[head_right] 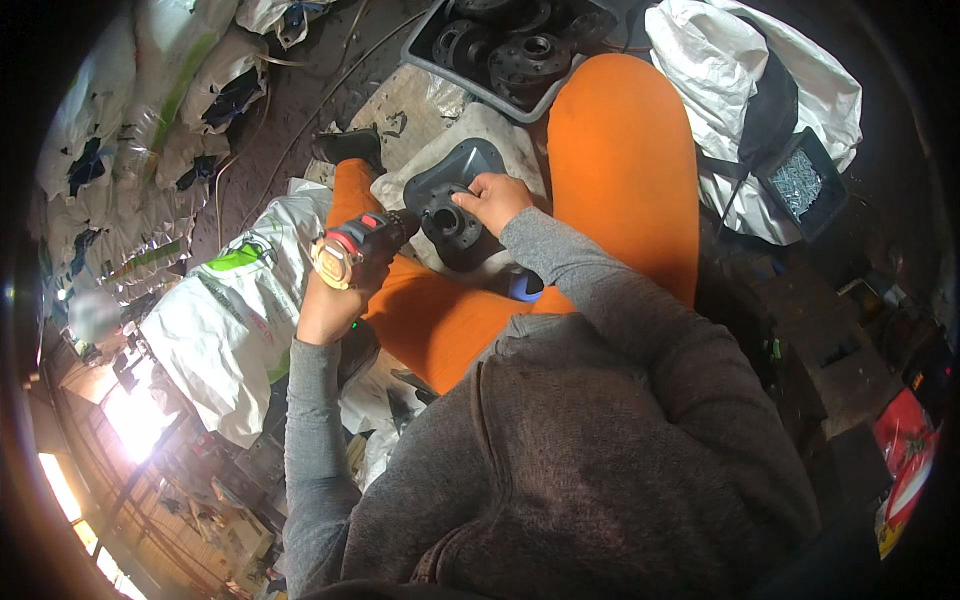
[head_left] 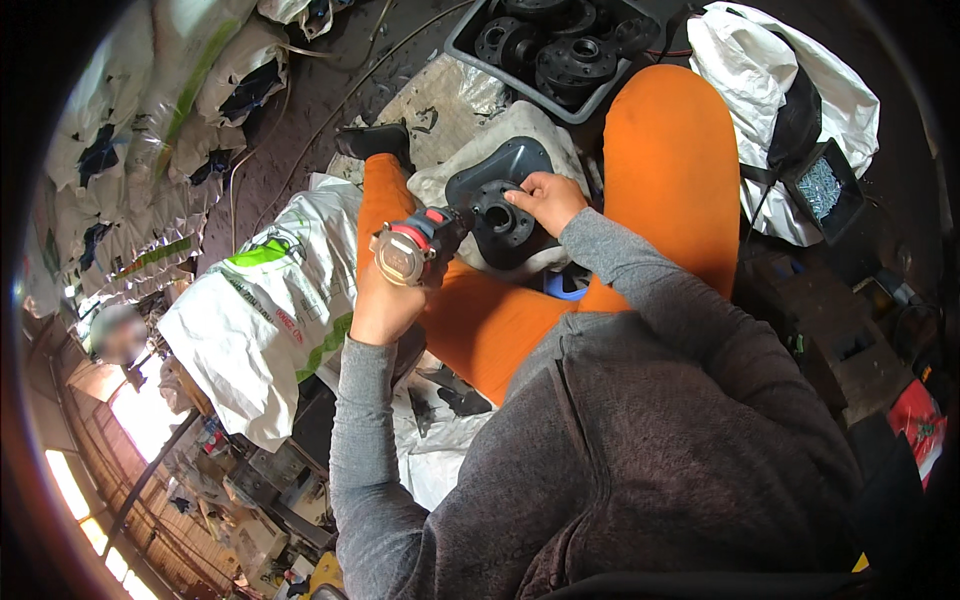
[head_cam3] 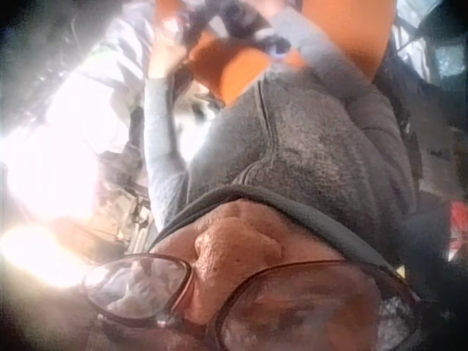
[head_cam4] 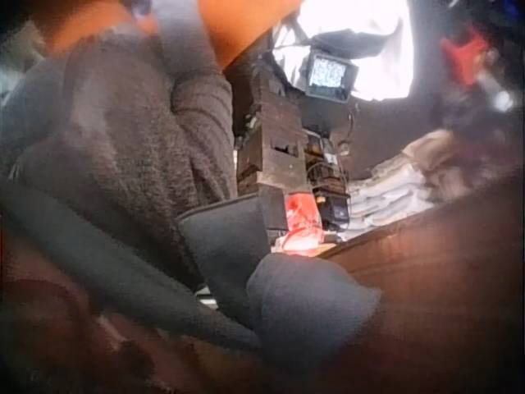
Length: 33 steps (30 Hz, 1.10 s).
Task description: The person sits on the floor and uses a cordless drill to fasten screws into a black plastic component. They repeatedly pick up the component from a white sack, secure it on their lap, and drive screws into it before placing it back into the sack.
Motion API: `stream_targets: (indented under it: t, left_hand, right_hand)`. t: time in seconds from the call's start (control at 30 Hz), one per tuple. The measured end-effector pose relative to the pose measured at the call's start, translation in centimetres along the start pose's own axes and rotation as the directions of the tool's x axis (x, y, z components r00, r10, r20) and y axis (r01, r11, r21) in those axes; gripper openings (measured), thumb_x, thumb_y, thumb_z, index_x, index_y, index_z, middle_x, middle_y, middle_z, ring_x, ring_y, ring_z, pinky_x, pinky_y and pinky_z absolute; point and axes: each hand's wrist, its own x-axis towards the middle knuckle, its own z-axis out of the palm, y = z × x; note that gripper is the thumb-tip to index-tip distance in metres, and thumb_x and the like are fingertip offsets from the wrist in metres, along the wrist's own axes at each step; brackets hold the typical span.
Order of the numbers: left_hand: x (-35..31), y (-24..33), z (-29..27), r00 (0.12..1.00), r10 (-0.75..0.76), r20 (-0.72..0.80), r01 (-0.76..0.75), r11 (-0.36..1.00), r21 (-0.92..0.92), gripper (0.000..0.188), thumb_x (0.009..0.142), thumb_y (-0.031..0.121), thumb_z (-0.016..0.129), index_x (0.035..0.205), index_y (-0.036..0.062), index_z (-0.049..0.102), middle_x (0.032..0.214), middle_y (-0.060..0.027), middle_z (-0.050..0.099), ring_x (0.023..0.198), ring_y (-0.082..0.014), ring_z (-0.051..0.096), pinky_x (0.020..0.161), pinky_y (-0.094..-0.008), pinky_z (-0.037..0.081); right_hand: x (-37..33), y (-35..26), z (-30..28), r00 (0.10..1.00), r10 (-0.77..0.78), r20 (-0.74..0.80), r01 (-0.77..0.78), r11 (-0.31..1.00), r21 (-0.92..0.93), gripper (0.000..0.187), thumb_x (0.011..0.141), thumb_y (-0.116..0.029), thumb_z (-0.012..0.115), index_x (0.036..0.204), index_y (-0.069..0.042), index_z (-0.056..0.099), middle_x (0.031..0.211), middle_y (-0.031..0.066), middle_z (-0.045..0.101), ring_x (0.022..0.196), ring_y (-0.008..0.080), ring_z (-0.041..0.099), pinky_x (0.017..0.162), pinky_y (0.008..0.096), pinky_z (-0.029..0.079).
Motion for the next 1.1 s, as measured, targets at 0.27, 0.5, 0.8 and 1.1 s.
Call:
stream_targets:
  t: [0.27, 0.5, 0.8, 1.1]
  left_hand:
    - [-3.7, 0.4, 2.0, 0.981, -0.146, -0.125, 0.100, 0.944, -0.314, 0.034, 0.079, 0.016, 0.075, 0.109, 0.0052, 0.065, 0.078, -0.0043, 0.065, 0.055, -0.0105, 0.059, 0.050, -0.0267, 0.047]
    - [-8.5, 1.0, 4.0, 0.946, 0.111, -0.305, -0.214, 0.920, -0.327, 0.024, 0.077, 0.007, 0.072, 0.101, 0.0030, 0.069, 0.089, -0.0069, 0.070, 0.081, -0.0199, 0.067, 0.073, -0.0338, 0.052]
    - [-10.0, 2.1, 5.1, 0.895, 0.300, -0.331, -0.387, 0.891, -0.239, 0.021, 0.077, 0.001, 0.072, 0.097, 0.0011, 0.067, 0.080, -0.0040, 0.066, 0.066, -0.0132, 0.061, 0.058, -0.0279, 0.048]
    - [-10.5, 1.9, 6.2, 0.940, 0.203, -0.275, -0.268, 0.938, -0.222, 0.035, 0.075, 0.009, 0.076, 0.108, 0.0055, 0.065, 0.096, -0.0092, 0.069, 0.082, -0.0255, 0.068, 0.076, -0.0346, 0.054]
  right_hand:
    - [1.3, 0.9, -0.2, 0.999, -0.048, 0.005, 0.048, 0.998, 0.043, 0.037, 0.079, -0.036, 0.078, 0.094, -0.003, 0.071, 0.079, 0.0081, 0.067, 0.073, 0.0180, 0.063, 0.069, 0.0324, 0.050]
    - [-2.1, -1.3, -4.2, 0.892, -0.033, 0.451, -0.398, 0.416, 0.818, 0.038, 0.096, -0.007, 0.047, 0.133, 0.003, 0.050, 0.113, 0.0096, 0.063, 0.096, 0.0187, 0.064, 0.085, 0.0338, 0.055]
    - [-4.2, -2.3, -3.2, 0.870, -0.096, 0.483, -0.467, 0.154, 0.871, 0.038, 0.095, 0.001, 0.051, 0.132, -0.004, 0.050, 0.129, 0.0118, 0.058, 0.127, 0.0258, 0.053, 0.106, 0.0459, 0.046]
    - [-4.8, -2.6, -1.7, 0.859, 0.002, 0.512, -0.511, 0.033, 0.859, 0.029, 0.096, 0.000, 0.053, 0.123, -0.006, 0.053, 0.122, 0.0073, 0.061, 0.120, 0.0231, 0.058, 0.100, 0.0420, 0.052]
